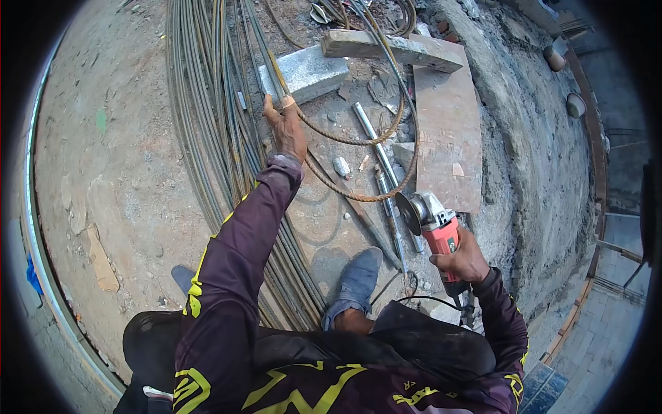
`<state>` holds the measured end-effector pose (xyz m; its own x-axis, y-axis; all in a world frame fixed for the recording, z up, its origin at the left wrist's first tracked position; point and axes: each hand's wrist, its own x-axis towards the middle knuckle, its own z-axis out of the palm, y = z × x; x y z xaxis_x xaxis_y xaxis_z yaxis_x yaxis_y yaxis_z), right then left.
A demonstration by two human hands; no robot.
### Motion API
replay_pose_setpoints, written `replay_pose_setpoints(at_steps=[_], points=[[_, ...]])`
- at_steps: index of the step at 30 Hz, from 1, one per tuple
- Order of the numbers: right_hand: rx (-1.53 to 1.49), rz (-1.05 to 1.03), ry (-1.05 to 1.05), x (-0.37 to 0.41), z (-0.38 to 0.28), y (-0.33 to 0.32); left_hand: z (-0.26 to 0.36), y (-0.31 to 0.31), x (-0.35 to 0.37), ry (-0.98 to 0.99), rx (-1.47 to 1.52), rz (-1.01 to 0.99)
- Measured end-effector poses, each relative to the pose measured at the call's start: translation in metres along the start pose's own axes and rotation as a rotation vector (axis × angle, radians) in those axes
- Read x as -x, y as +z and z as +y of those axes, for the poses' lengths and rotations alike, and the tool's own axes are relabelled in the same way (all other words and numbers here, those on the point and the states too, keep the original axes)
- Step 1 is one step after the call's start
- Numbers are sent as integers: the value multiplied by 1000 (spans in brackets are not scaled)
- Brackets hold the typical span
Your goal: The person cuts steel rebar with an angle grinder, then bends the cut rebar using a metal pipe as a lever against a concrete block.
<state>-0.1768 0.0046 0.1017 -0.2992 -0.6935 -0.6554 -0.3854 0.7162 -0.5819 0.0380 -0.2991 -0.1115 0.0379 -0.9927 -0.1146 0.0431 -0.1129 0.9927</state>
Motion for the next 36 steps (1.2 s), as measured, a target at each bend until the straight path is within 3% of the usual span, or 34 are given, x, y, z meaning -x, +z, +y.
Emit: replay_pose_setpoints(at_steps=[9, 36], points=[[-2, -2, -13, -9, 14, -1, 8, 1, 1, 78, -101, 20], [55, 15, -34, -12, 2, 0, 21, 0, 7, 72, -133, 24]])
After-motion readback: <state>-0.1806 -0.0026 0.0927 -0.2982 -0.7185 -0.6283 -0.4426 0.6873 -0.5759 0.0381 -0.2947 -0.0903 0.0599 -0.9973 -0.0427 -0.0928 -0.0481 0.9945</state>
